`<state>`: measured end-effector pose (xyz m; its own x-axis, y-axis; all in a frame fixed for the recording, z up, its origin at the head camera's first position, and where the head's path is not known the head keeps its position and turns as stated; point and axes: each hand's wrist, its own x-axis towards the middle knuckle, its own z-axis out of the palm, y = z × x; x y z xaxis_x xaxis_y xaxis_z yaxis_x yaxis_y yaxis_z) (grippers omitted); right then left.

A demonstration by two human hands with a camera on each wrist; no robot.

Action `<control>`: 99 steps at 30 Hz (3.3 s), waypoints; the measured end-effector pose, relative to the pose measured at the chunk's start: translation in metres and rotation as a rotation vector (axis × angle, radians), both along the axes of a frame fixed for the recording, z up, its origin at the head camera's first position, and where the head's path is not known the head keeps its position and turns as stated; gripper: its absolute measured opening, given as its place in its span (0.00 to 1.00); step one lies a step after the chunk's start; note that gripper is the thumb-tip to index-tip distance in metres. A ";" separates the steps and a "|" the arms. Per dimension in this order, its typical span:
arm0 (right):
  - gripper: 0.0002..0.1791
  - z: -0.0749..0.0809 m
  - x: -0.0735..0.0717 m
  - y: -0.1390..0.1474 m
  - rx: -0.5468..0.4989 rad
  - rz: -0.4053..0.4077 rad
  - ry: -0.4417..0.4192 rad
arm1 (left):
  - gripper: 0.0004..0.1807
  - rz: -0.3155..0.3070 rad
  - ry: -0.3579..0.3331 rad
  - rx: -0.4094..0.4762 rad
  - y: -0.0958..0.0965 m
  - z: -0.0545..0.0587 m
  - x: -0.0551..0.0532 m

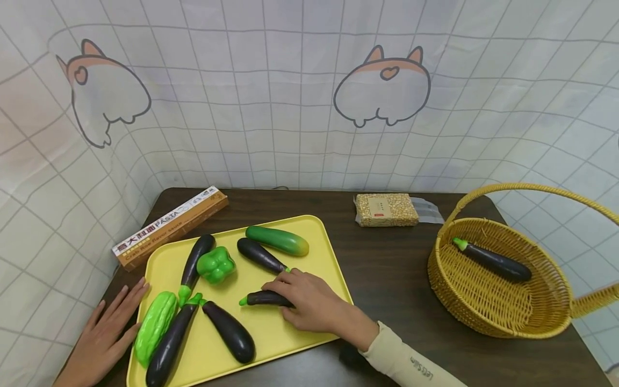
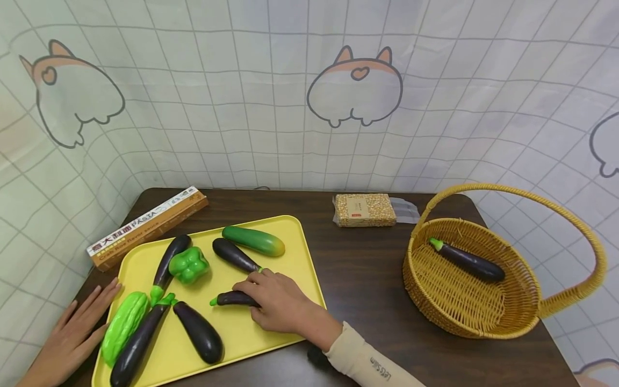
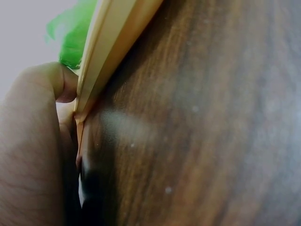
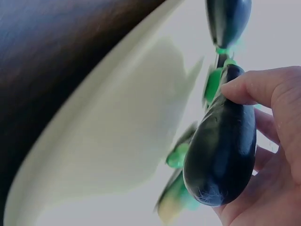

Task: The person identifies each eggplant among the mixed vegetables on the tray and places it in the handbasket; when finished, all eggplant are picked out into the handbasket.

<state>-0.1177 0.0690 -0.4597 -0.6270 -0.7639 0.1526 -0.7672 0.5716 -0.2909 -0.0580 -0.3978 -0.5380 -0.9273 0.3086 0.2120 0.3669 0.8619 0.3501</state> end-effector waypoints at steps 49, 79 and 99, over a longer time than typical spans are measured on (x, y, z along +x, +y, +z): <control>0.29 0.072 -0.028 0.160 -0.109 -0.281 -0.062 | 0.40 -0.011 0.014 0.007 -0.002 -0.001 0.001; 0.31 0.087 -0.007 0.273 -0.134 -0.437 0.020 | 0.41 -0.014 -0.007 0.016 0.000 0.002 0.001; 0.28 0.075 0.005 0.347 -0.050 -0.556 0.001 | 0.41 -0.029 0.014 0.039 -0.001 0.000 0.000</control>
